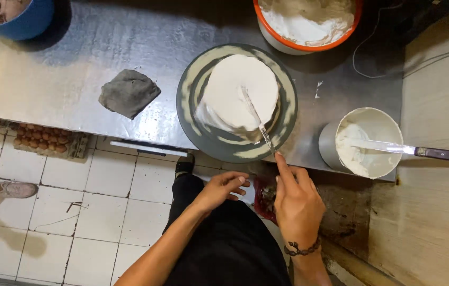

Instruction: Frosting and smoothing cream on several chocolate cakes using a turntable and palette knife.

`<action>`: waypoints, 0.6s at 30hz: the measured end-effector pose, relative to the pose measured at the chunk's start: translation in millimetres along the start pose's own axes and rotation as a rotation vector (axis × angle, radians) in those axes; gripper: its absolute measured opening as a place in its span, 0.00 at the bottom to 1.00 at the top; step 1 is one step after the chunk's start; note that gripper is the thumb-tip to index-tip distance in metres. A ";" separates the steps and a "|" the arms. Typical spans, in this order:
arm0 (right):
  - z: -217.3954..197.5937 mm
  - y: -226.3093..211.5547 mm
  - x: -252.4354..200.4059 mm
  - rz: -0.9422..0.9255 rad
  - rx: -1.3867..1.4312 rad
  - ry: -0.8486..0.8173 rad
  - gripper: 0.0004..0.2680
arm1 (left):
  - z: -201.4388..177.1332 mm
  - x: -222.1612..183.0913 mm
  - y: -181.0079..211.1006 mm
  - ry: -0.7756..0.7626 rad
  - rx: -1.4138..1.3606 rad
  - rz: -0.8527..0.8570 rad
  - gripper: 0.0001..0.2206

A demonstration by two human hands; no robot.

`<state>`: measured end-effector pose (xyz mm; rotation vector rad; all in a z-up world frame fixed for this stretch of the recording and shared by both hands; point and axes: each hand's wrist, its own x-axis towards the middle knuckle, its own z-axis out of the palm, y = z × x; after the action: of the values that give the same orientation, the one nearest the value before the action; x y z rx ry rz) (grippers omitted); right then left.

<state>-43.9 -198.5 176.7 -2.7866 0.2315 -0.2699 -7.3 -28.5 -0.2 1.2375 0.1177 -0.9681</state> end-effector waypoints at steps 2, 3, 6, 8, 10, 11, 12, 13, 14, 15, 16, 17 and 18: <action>0.1 -0.8 -0.2 -0.010 0.005 0.008 0.17 | 0.9 2.2 -5.9 0.010 -0.007 0.008 0.22; 0.0 -1.4 -0.1 -0.002 0.013 0.003 0.17 | 1.9 2.9 -9.2 0.000 -0.008 0.021 0.22; 0.5 -2.1 0.0 0.012 0.016 -0.012 0.17 | 4.4 4.2 -16.9 -0.012 -0.012 0.021 0.22; 1.4 -1.5 -0.1 0.017 0.010 -0.020 0.17 | 5.1 4.6 -18.5 -0.015 -0.016 0.009 0.22; 2.7 -0.2 -1.4 0.008 0.020 -0.017 0.17 | 5.1 3.8 -18.1 -0.008 -0.004 0.009 0.21; 1.6 -1.4 -0.4 0.006 0.018 -0.017 0.17 | 3.9 5.3 -19.0 -0.008 -0.006 0.010 0.21; 0.5 -2.5 0.6 0.004 0.031 -0.018 0.17 | 2.7 6.7 -19.8 0.014 -0.001 0.012 0.21; -0.7 -3.7 1.1 0.003 0.044 -0.019 0.17 | 1.7 7.7 -21.0 0.035 0.004 0.013 0.21; -0.6 -4.1 0.4 0.003 0.042 -0.020 0.17 | 1.0 5.8 -19.7 0.035 0.002 0.013 0.21; -0.4 -4.6 0.4 0.004 0.046 -0.021 0.17 | -0.1 4.6 -17.7 0.048 0.014 0.019 0.21; -0.2 -5.0 0.4 0.005 0.049 -0.023 0.17 | -1.1 3.4 -15.6 0.060 0.027 0.024 0.21; -0.3 -5.0 0.4 0.004 0.047 -0.023 0.17 | -1.5 1.7 -12.8 0.059 0.025 0.026 0.21; -0.3 -4.9 0.5 0.009 0.077 -0.034 0.17 | -1.8 0.0 -10.1 0.070 0.023 0.017 0.21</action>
<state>-42.8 -194.1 178.7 -2.7105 0.2213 -0.2248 -13.3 -27.1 -8.3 1.2923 0.1510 -0.9134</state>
